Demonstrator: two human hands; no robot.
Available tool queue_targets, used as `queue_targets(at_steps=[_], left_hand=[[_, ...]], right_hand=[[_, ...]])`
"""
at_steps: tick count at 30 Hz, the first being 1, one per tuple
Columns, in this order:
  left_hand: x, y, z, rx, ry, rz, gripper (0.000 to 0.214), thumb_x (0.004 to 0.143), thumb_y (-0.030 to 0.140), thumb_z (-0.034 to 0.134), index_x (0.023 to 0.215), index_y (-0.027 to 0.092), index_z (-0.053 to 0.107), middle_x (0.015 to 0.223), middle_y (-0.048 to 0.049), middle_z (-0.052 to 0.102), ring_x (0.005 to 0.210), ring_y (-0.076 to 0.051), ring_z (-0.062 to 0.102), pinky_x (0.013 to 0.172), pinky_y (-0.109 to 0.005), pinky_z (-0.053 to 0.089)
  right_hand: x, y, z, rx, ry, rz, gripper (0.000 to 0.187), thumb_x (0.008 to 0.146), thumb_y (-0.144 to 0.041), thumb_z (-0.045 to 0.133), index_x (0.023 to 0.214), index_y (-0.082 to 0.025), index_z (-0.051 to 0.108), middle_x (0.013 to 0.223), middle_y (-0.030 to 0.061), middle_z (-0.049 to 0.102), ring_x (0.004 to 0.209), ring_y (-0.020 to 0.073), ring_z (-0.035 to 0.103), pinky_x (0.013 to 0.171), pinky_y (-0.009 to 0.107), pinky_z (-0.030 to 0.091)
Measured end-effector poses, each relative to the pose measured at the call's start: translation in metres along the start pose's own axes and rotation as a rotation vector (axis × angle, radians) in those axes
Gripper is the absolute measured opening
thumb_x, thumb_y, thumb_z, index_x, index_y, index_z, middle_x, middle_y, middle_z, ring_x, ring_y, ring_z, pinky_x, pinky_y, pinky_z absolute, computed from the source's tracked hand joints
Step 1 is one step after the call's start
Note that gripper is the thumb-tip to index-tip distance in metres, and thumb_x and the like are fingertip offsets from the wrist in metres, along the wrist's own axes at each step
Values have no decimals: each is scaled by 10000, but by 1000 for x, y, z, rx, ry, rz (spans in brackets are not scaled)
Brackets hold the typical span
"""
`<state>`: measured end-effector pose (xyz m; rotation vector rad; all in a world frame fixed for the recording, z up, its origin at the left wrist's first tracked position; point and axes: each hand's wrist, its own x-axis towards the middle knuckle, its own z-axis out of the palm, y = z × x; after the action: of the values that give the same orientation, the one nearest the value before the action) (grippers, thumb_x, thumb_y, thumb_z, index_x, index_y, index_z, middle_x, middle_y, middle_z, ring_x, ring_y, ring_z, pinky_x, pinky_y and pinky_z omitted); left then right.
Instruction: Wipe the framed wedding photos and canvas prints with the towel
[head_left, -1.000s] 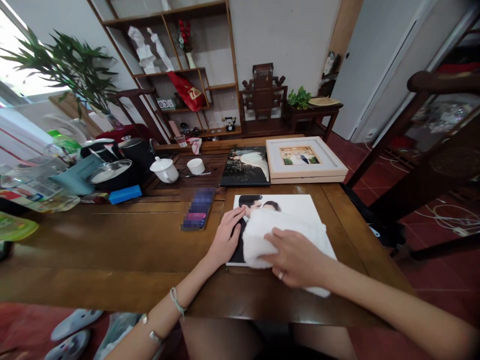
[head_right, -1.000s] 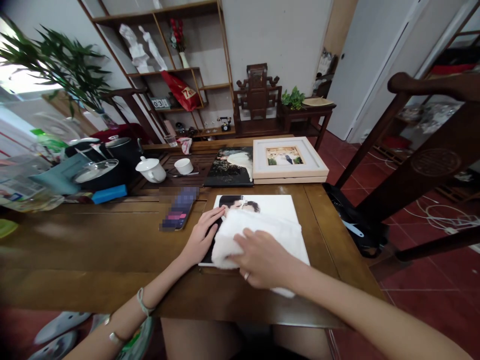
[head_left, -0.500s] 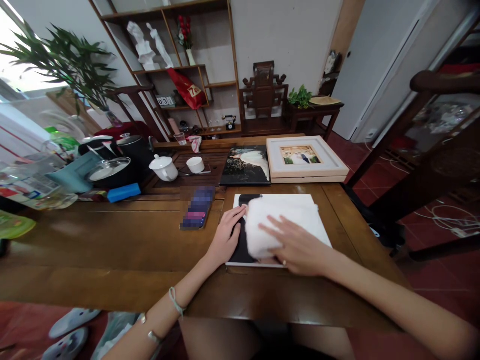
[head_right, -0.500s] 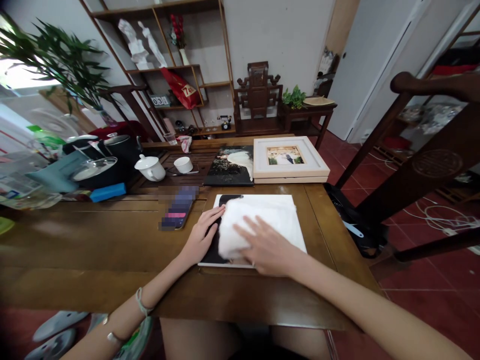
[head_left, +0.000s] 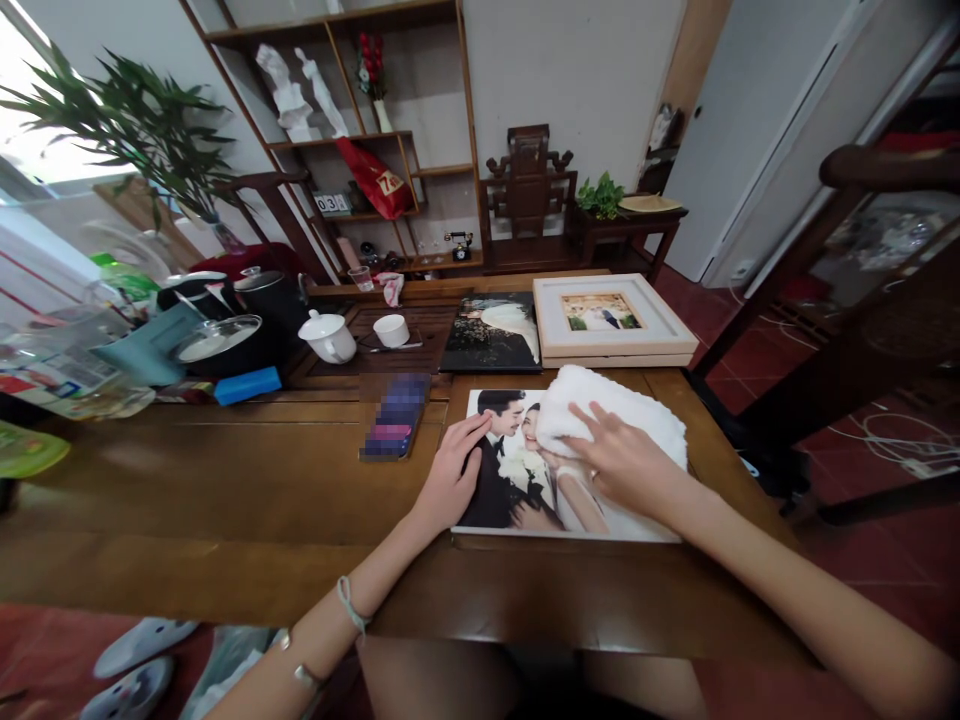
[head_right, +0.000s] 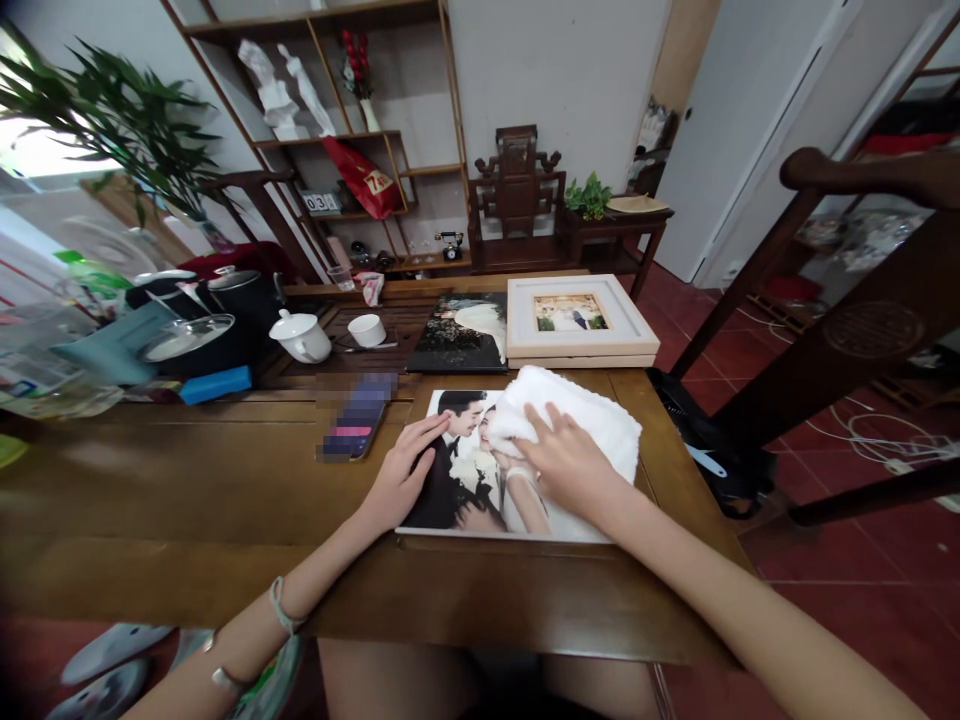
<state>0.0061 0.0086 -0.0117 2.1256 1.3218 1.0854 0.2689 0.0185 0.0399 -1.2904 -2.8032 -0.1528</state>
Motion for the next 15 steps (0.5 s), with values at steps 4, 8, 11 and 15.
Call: queue_targets(at_steps=[4,8,11,15], left_hand=[[0,0,-1,-9,-5,-9,408,943,170,380,1308,235,551,1384,-76,535,1303,-213,437,1128,-483,313],[0,-1,-2,-35,-23,17,424,931,169,404,1327,249,533,1397,-75,522,1312,-227,428,1113,-487,331],[0,-1,-2,-27,-7,20,410,933,172,405,1311,244,548,1383,-79,533,1304,-230,434,1112,-490,330],[0,0,-1,-13,0,2,406,943,161,381,1303,237,553,1377,-76,538,1302,-213,437,1127,-474,318]], right_hand=[[-18,-35,-19,69,-119,-266,451,717,-101,633,1154,-206,668,1431,207,442,1244,453,460,831,536,520],[-19,-49,-22,236,-83,-552,262,771,-189,600,1001,-234,715,1441,86,469,1287,365,444,927,493,480],[-7,-30,-14,300,-1,-450,395,738,-126,570,1082,-279,688,1418,48,502,1289,295,454,974,454,436],[17,6,-7,271,75,-120,426,743,-86,507,1097,-241,686,1295,125,586,1147,299,547,917,460,424]])
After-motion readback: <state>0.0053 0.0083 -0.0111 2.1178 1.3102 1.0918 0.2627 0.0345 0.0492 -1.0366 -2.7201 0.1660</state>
